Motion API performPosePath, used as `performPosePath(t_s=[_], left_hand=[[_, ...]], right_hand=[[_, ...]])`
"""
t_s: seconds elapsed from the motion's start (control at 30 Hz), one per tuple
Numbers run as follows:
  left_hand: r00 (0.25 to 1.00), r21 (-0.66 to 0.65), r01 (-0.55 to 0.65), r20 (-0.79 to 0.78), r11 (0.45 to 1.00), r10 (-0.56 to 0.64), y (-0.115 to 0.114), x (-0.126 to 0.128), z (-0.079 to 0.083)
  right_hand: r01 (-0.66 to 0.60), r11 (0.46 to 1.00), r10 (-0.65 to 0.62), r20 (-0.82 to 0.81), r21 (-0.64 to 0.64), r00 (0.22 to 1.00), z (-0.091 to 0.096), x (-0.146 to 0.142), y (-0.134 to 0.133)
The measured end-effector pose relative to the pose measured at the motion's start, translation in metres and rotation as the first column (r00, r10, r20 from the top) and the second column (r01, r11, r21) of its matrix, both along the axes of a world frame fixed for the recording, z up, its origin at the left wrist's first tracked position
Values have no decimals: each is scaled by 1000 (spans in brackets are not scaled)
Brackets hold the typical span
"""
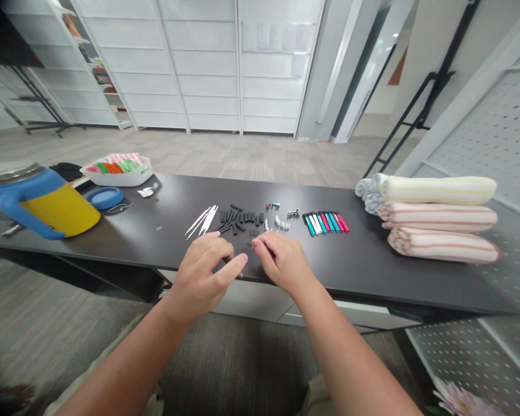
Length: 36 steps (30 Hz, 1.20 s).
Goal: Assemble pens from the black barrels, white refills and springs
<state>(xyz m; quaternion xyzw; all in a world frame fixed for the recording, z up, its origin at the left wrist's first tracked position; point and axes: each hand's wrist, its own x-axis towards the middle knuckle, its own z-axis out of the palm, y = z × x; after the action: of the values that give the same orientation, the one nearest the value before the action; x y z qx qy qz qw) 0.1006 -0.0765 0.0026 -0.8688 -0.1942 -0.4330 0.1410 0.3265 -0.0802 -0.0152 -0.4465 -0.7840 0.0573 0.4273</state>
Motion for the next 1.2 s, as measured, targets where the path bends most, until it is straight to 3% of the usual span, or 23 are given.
performPosePath(t_s=[0.17, 0.27, 0.4, 0.5, 0.7, 0.97, 1.2], left_hand=[[966, -3, -166, -203, 986, 162, 28, -11, -18], [940, -37, -188, -296, 981, 169, 39, -11, -33], [952, -151, -201, -261, 968, 157, 45, -5, -46], [954, -198, -195, -266, 961, 139, 46, -2, -44], [962, -168, -189, -228, 968, 148, 48, -3, -32], [960, -216, -177, -251, 960, 121, 53, -10, -31], [931, -232, -252, -324, 940, 169, 56, -16, -25]], right_hand=[[-188, 957, 157, -151, -219, 976, 1, -5, -3], [-145, 947, 143, -27, -286, 989, 3, -14, -1], [-56, 943, 72, 36, -328, 997, 5, -19, 3], [-41, 933, 48, 11, -359, 999, 3, -17, 6], [-19, 936, 19, -4, -351, 1000, -1, -11, 14], [-16, 968, 17, 0, -250, 1000, -2, -11, 12], [-19, 909, -61, -178, -417, 982, -2, -14, 11]])
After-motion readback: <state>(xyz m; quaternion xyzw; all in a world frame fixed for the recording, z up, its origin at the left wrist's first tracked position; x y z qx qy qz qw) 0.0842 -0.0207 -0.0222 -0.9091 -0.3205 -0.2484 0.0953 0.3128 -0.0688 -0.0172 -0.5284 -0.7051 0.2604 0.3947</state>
